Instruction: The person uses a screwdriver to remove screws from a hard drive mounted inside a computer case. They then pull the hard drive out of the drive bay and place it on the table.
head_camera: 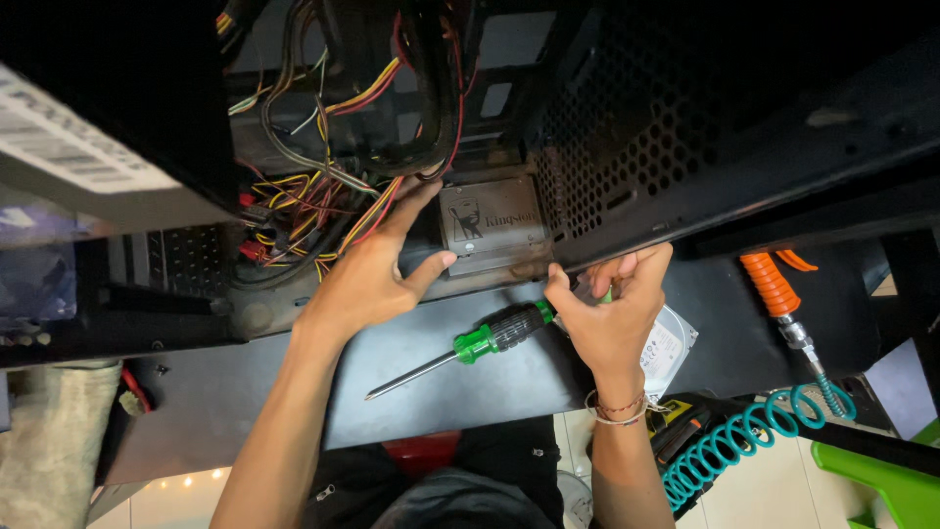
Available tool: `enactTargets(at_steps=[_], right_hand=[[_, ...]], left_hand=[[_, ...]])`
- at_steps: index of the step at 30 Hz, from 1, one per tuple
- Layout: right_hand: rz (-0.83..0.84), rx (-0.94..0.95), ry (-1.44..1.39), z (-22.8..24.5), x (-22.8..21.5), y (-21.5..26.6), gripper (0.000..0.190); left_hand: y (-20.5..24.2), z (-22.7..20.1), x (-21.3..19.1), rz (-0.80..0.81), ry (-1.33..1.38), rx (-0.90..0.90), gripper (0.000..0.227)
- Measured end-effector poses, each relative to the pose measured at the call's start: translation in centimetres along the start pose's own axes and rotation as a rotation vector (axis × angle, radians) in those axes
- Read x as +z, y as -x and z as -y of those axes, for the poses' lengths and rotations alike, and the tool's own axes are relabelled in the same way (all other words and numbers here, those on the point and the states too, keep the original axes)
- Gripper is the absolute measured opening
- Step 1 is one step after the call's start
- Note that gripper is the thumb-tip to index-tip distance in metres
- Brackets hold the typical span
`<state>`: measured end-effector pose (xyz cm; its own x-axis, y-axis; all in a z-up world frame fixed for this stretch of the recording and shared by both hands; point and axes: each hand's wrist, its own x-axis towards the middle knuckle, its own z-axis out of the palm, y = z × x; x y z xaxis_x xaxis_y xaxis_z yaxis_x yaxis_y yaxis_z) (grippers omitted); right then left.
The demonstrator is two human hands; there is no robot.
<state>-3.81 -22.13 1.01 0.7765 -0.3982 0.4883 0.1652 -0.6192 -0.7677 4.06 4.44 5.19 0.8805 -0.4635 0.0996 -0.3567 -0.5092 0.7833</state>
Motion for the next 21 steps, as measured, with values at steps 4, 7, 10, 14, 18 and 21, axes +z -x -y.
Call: enactTargets(at_steps=[4, 7, 10, 14, 18, 21], right_hand=[[0.011, 0.001, -0.017, -0.2, -0.1, 0.1, 0.063], [0.028, -0.004, -0.029, -0.3, -0.4, 0.4, 0.062], [0.076, 0.001, -0.053, 0.2, -1.3, 1.0, 0.057], [0.159, -0.141, 0.026, 0.8, -3.0, 2.9, 0.037], [0.326, -0.34, -0.001, 3.3, -3.1, 4.5, 0.015], [0.467, -0.491, 0.081, 3.2, -2.6, 5.6, 0.025]], left_hand=[[0.3, 1.8, 1.1, -0.044, -0.046, 0.076, 0.078], [0.5, 2.3, 1.5, -0.073, -0.071, 0.09, 0.083], [0.6, 2.7, 2.0, -0.112, -0.096, 0.127, 0.083], [1.2, 1.2, 2.2, -0.181, -0.012, 0.138, 0.078], [1.9, 2.4, 4.1, -0.338, 0.139, 0.163, 0.068], [2.2, 2.9, 5.0, -0.392, 0.184, 0.086, 0.055]])
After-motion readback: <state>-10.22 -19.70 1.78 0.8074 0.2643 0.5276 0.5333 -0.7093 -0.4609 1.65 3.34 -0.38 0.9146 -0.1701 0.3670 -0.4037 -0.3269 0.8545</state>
